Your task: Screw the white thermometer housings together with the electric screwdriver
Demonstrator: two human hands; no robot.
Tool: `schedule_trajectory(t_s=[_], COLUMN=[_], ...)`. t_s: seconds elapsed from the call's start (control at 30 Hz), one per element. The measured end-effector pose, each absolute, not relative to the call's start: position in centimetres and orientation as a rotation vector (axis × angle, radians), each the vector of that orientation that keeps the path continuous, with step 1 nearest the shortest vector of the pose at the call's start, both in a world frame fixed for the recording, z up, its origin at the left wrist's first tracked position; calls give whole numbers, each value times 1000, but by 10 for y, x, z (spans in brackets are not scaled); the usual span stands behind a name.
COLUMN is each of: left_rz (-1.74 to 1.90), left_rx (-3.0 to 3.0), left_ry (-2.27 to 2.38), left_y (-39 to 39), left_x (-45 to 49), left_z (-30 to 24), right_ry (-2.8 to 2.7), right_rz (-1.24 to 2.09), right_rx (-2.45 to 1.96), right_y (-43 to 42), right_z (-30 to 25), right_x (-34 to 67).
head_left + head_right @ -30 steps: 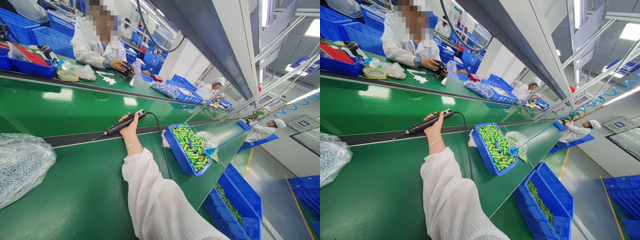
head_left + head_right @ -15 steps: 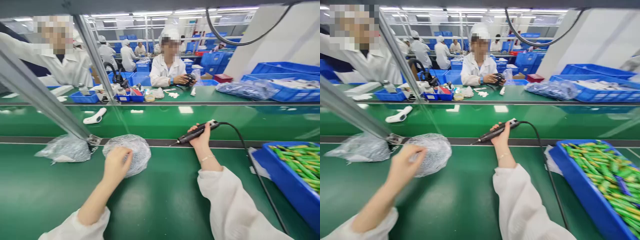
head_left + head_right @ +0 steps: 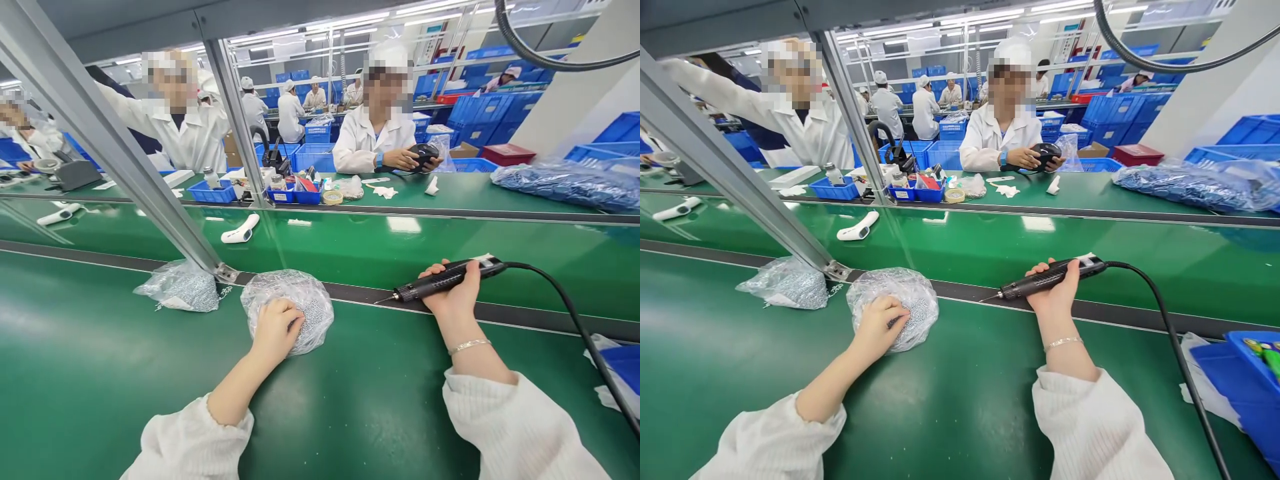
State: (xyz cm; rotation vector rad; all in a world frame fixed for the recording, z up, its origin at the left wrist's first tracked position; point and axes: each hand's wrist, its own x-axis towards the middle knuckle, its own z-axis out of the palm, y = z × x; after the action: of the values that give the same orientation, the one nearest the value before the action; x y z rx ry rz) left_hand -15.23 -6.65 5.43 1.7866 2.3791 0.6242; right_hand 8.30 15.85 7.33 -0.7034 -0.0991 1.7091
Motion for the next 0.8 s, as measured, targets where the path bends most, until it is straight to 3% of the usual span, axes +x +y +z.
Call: schedule_trajectory(t_s=[0.5,0.8], left_rz=[658,429], left_rx=[1802,1721], left_ry=[2321,2599], left_y=[-53,11], left_x=[-166,-235], left_z=[62,131], right_ry=[-67,-57], right_rz=[1760,1770], right_rx=[-635,-628], right_y=[171,166], right_z=[53,58], right_x=[83,77])
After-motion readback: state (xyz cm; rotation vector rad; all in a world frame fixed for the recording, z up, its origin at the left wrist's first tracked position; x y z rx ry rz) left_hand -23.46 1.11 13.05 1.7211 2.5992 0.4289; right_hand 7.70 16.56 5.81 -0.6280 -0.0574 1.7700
